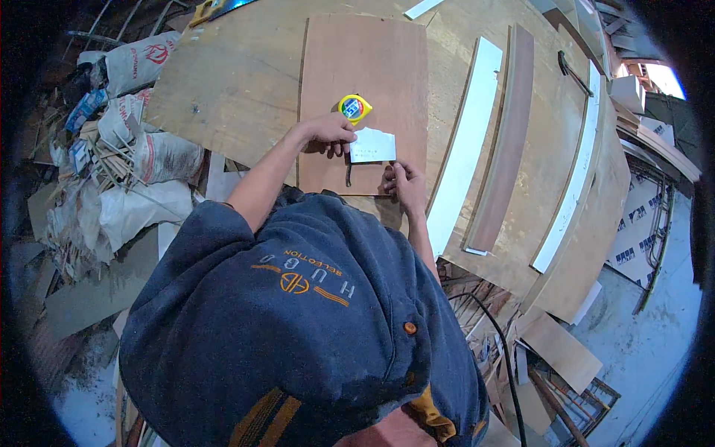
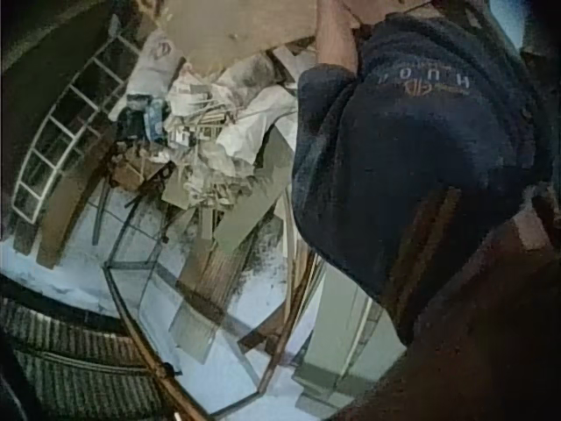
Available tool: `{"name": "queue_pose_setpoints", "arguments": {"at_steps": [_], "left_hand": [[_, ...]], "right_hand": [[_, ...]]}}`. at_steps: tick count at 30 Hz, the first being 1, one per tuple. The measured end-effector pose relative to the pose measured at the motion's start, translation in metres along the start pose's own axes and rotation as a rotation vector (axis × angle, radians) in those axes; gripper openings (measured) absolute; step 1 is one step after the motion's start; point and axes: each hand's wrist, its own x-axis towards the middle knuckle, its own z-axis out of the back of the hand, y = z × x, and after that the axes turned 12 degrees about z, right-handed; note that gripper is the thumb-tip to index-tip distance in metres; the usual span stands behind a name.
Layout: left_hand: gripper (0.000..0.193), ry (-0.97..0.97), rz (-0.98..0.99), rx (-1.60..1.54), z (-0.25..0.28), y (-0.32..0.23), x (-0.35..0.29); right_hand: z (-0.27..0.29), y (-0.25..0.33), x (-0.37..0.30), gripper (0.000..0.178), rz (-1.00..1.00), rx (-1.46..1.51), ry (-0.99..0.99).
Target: The person picks up several wood pieces from the workshop floor, places them on a table, and measures the length and width of the wood using a tape measure.
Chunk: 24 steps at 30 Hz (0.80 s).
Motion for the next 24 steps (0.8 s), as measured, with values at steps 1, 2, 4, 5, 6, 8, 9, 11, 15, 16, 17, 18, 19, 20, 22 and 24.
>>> {"name": "queue_pose_setpoints", "arguments": {"at_steps": [1, 2, 4, 5, 6, 8, 9, 11, 15, 16, 17, 18, 19, 20, 22, 24], "left_hand": [[0.021, -0.003, 0.003, 0.000, -0.0001, 0.0004, 0.0007], [0.021, 0.000, -0.003, 0.003, 0.0004, 0.0010, 0.0014], [0.021, 0.007, -0.014, 0.007, 0.0014, 0.0024, 0.0024], [0.021, -0.001, -0.007, -0.017, 0.0010, 0.0037, 0.0027], [0.021, -0.007, 0.000, -0.039, -0.0010, 0.0016, -0.0002], [0.021, -0.009, 0.006, -0.049, -0.0020, 0.0002, -0.0004], [0.021, -0.008, 0.005, -0.040, -0.0012, 0.0014, 0.0007], [0.021, -0.008, -0.002, -0.027, -0.0003, 0.0034, 0.0033], [0.020, -0.004, -0.003, -0.011, 0.0019, 0.0047, 0.0055], [0.020, 0.002, -0.001, -0.004, 0.0021, 0.0040, 0.0059], [0.020, 0.001, 0.002, -0.021, 0.0015, 0.0038, 0.0062], [0.020, -0.002, 0.008, -0.042, 0.0005, 0.0047, 0.0048], [0.020, -0.005, 0.013, -0.064, -0.0002, 0.0054, 0.0036], [0.019, -0.003, 0.025, -0.076, -0.0003, 0.0056, 0.0026], [0.017, 0.005, 0.042, -0.091, -0.0009, 0.0018, 0.0004], [0.019, 0.000, 0.032, -0.097, -0.0007, 0.0029, 0.0010]], "right_hand": [[-0.0005, 0.0003, -0.0004, 0.024, -0.011, 0.017, -0.011], [-0.0012, 0.0005, -0.0011, 0.024, -0.022, 0.034, -0.021], [-0.0017, 0.0021, -0.0012, 0.024, -0.035, 0.040, -0.022], [-0.0016, 0.0030, -0.0007, 0.025, -0.035, 0.028, -0.012], [-0.0007, 0.0027, -0.0005, 0.025, -0.035, 0.018, -0.006], [0.0003, 0.0016, -0.0008, 0.025, -0.029, 0.015, -0.016], [0.0006, 0.0004, -0.0007, 0.025, -0.025, 0.013, -0.018], [0.0007, -0.0023, 0.0003, 0.025, -0.026, 0.042, -0.015], [0.0001, -0.0019, 0.0001, 0.026, -0.032, 0.041, -0.015], [0.0004, -0.0016, -0.0001, 0.026, -0.033, 0.028, -0.019], [0.0008, -0.0013, -0.0003, 0.026, -0.034, 0.014, -0.023], [-0.0002, 0.0002, -0.0002, 0.026, -0.038, 0.001, -0.022], [-0.0008, 0.0017, -0.0002, 0.026, -0.037, 0.009, -0.013], [-0.0009, 0.0034, -0.0002, 0.027, -0.037, 0.017, -0.003], [0.0013, 0.0001, -0.0002, 0.027, -0.032, 0.024, -0.001], [0.0008, -0.0006, 0.0013, 0.028, -0.028, 0.022, 0.000]]}}
